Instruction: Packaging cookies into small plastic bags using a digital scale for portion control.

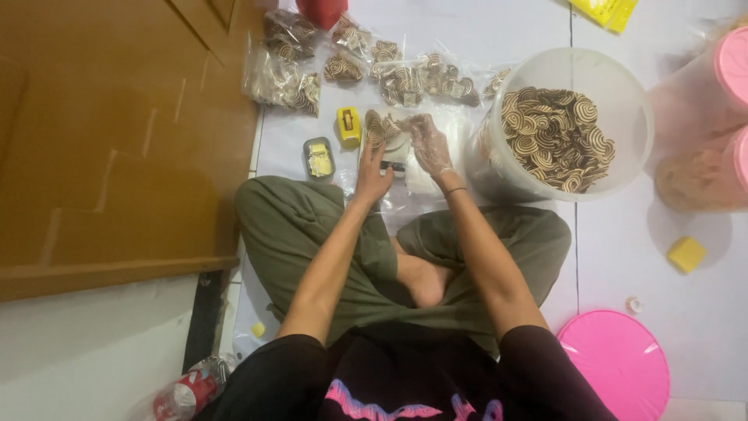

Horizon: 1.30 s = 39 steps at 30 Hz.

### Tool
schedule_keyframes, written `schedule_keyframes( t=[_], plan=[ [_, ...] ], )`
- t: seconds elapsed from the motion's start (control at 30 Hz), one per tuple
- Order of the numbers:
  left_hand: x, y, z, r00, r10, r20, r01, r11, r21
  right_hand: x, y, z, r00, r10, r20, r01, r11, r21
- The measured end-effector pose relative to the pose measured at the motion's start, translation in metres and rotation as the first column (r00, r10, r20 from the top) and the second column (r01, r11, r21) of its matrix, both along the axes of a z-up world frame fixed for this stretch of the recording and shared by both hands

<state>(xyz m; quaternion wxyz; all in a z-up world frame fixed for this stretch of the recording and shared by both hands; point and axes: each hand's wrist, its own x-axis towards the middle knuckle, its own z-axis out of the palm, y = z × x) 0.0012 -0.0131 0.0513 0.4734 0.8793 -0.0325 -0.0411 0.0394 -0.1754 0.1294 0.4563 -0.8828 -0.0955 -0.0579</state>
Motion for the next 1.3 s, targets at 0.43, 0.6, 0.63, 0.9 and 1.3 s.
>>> schedule_keyframes(
  t=[0.43, 0.6, 0.63, 0.9, 1.3],
  plan=[
    [-0.039, -0.041, 0.023, 0.952, 0.065, 0.3, 0.055, 0.925, -0.376, -0.048, -0.073, 0.083, 0.916, -0.031, 0.4, 0.123, 0.971, -0.206],
    [-0.051, -0.1, 0.078, 0.872, -0.069, 0.484, 0.286, 0.875, -0.39, -0.021, -0.185, 0.089, 0.697, 0.039, 0.716, 0.478, 0.718, -0.505],
    [-0.048, -0.111, 0.088, 0.872, -0.073, 0.484, 0.29, 0.873, -0.393, -0.021, -0.198, 0.074, 0.698, 0.038, 0.715, 0.482, 0.714, -0.508],
    [-0.019, -0.173, 0.111, 0.68, -0.245, 0.691, 0.342, 0.94, -0.004, 0.0, -0.213, 0.03, 0.978, -0.209, -0.03, 0.109, 0.623, -0.775],
    [-0.019, -0.172, 0.098, 0.712, -0.392, 0.583, 0.271, 0.919, 0.286, -0.032, -0.176, 0.081, 0.876, -0.459, -0.148, 0.413, 0.873, -0.259]
  ],
)
